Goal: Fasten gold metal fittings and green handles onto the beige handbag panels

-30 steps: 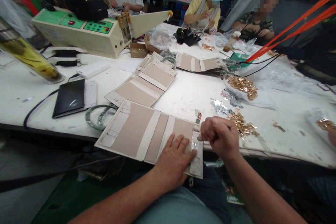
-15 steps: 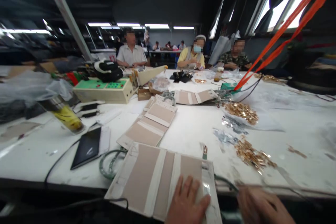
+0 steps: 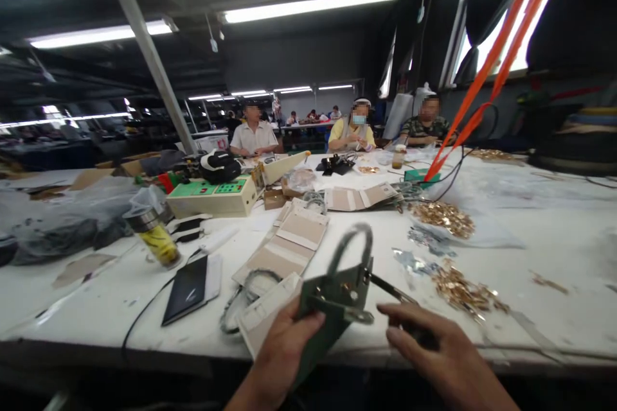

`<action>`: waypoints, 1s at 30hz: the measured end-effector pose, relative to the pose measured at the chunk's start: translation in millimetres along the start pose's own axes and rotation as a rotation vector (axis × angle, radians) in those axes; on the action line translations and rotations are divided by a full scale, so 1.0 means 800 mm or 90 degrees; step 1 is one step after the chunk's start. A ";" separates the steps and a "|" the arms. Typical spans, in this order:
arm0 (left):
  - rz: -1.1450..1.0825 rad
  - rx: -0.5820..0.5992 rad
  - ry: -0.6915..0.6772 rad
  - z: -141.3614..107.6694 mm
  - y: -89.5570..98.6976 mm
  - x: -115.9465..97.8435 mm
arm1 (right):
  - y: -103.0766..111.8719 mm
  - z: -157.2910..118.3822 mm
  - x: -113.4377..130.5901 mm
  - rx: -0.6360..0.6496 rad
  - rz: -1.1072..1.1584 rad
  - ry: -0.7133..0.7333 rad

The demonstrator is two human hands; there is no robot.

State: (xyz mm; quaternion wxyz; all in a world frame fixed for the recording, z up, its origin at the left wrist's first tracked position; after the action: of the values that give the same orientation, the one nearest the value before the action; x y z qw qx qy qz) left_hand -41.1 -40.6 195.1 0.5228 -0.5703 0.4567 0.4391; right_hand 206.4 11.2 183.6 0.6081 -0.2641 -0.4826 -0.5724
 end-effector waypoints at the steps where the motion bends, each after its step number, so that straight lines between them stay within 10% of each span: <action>1: -0.082 -0.032 0.030 -0.003 0.002 -0.007 | -0.001 0.010 0.008 0.015 -0.030 0.006; 7: -0.342 -0.100 0.134 -0.008 0.018 -0.008 | -0.008 0.052 0.041 0.005 -0.014 0.038; 20: -0.512 -0.010 0.249 0.004 0.022 0.009 | 0.009 0.045 0.043 -0.082 0.041 -0.100; 26: -0.489 -0.037 0.195 0.002 0.014 -0.002 | -0.004 0.047 0.072 -0.057 -0.077 0.201; 30: -0.389 -0.072 -0.005 -0.002 -0.028 -0.022 | -0.021 0.048 0.081 -0.012 -0.108 0.383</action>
State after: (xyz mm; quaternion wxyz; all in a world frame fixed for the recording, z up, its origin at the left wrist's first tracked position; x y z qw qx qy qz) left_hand -22.7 -40.0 217.0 0.5996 -0.7079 0.2369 0.2887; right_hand 171.7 12.9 252.7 0.6714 -0.0472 -0.2957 -0.6779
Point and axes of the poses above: each hand's wrist, its own z-axis towards the middle knuckle, its own y-axis out of the back of the hand, x = y × z, the point moved 1 cm from there along z, towards the middle knuckle, and after that the axes turned 1 degree about y, right-handed, at the moved point
